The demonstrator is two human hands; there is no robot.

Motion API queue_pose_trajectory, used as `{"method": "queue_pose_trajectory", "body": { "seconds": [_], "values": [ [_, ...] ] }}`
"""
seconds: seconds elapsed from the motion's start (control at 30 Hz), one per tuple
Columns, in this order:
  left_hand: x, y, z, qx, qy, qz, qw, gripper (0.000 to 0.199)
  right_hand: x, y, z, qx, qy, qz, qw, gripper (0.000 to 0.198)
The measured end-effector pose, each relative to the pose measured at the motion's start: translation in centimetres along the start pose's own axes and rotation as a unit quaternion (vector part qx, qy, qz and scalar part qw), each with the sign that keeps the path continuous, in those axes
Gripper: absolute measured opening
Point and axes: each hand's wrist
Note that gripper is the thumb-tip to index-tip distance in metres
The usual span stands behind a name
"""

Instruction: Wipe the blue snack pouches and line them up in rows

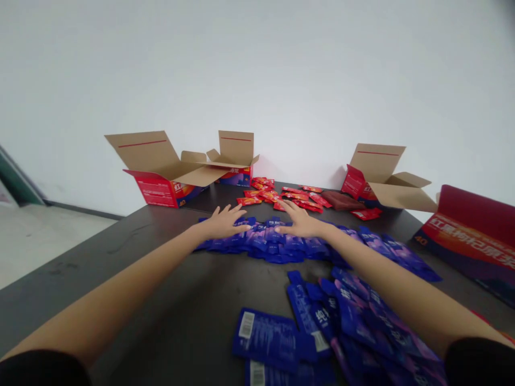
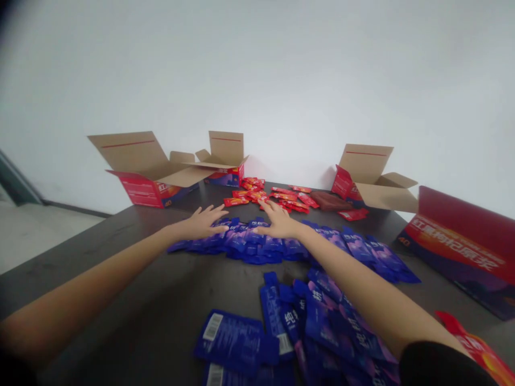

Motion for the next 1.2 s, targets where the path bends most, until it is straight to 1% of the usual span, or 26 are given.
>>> {"method": "queue_pose_trajectory", "body": {
  "seconds": [0.07,0.17,0.23,0.3,0.4,0.47,0.7,0.87,0.97,1.1,1.2],
  "values": [
    [-0.3,0.8,-2.9,0.036,-0.005,0.017,0.999,0.087,-3.4,0.5,0.1,0.012,-0.032,-0.003,0.999,0.107],
    [-1.2,2.4,-5.3,0.093,-0.031,0.042,0.994,0.096,-7.3,2.2,0.6,0.025,-0.067,-0.028,0.997,0.112],
    [-2.0,3.8,-6.0,0.103,-0.050,0.039,0.993,0.098,-8.6,3.8,0.7,0.014,-0.069,-0.060,0.996,0.113],
    [-2.8,5.2,-6.3,0.099,-0.051,0.030,0.993,0.094,-9.1,5.3,0.7,-0.002,-0.063,-0.104,0.993,0.105],
    [-3.8,6.8,-6.0,0.112,-0.025,0.032,0.993,0.081,-9.1,6.8,0.7,0.000,-0.055,-0.155,0.986,0.090],
    [-4.3,7.2,-5.5,0.123,-0.009,0.035,0.992,0.076,-8.9,7.2,0.9,0.011,-0.056,-0.163,0.985,0.087],
    [-6.0,6.7,-2.3,0.134,0.028,0.032,0.990,0.071,-7.8,7.8,2.8,0.048,-0.049,-0.162,0.984,0.086],
    [-7.2,6.5,0.5,0.141,0.039,0.026,0.989,0.072,-6.4,7.8,4.7,0.042,-0.041,-0.156,0.986,0.086],
    [-7.8,6.6,1.9,0.147,0.042,0.022,0.988,0.072,-5.6,7.8,5.5,0.050,-0.039,-0.153,0.986,0.084],
    [-8.1,6.6,2.9,0.157,0.047,0.012,0.986,0.071,-5.1,8.1,6.2,0.059,-0.036,-0.144,0.987,0.083],
    [-7.9,6.3,2.8,0.169,0.049,0.003,0.984,0.070,-5.2,7.9,6.5,0.049,-0.034,-0.138,0.989,0.084]
  ]
}}
Point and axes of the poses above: each hand's wrist, its own z-axis towards the middle knuckle, its own y-axis out of the palm, x = y × z, and after that the axes turned 4 degrees about -z, right-handed
